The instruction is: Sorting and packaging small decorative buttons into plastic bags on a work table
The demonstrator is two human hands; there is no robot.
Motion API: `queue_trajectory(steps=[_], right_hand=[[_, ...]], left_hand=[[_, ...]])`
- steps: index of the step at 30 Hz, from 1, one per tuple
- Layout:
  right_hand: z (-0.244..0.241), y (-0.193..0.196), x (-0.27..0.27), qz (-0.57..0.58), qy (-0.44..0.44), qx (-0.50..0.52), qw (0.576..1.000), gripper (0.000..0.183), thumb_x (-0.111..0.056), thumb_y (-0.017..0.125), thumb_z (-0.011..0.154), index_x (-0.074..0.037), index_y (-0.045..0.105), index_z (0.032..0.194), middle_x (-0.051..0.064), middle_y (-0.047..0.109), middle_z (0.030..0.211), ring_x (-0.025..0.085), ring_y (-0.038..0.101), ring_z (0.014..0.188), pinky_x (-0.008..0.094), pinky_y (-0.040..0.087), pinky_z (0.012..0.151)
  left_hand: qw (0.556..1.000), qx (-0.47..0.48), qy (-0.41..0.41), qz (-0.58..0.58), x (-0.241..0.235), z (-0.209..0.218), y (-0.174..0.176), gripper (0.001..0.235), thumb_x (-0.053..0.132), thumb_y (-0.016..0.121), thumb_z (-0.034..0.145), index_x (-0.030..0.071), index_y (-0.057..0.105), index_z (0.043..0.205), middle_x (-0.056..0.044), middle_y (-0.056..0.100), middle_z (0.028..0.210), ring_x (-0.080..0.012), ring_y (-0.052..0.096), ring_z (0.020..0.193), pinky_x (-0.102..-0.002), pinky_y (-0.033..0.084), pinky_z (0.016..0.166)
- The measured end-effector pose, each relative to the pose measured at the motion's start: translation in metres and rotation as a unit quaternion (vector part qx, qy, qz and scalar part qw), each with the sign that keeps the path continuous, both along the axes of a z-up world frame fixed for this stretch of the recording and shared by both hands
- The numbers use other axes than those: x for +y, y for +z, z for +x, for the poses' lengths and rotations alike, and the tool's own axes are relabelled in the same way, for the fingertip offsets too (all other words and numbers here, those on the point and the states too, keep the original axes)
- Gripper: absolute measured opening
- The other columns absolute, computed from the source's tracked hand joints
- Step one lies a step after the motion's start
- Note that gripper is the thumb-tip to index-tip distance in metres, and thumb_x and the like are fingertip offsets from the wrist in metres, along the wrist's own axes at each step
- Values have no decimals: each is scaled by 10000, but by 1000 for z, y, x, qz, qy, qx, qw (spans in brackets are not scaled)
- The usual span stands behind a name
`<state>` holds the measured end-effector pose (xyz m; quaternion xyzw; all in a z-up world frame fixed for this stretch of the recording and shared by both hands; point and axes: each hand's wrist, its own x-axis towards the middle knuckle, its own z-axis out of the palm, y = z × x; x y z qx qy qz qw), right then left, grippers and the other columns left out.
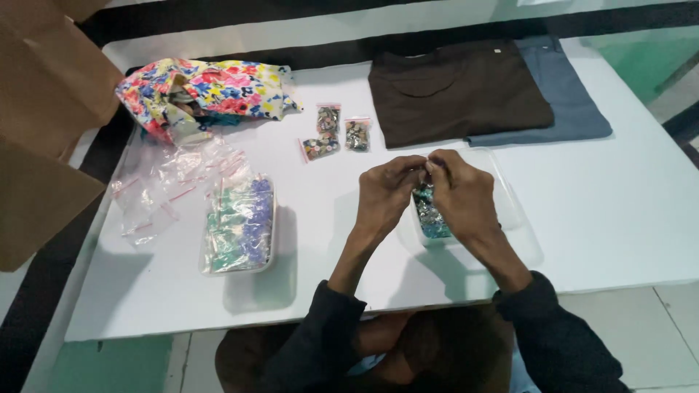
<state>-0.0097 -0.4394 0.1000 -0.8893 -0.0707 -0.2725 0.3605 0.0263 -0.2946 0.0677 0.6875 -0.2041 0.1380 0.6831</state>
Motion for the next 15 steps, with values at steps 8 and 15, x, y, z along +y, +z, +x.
queue_trajectory(steps=[8,15], right_hand=[[-6,-38,111,-107,29,-92,990,151,-139,625,1035,-106,710,1157,67,703,912,256,759,812,346,630,647],[25,-143,126,-92,37,45,994,154,-221,618,1029,-159,731,1114,42,667,948,258,729,882,385,629,709]], left_hand=[[977,-76,181,87,92,-34,-26,177,24,763,901,72,777,1071,-110,801,952,-292,767,941,-421,623,834],[952,48,210,217,124,-13,-115,167,113,769,875,214,781,1008,14,790,915,-239,718,1014,-392,565,887]])
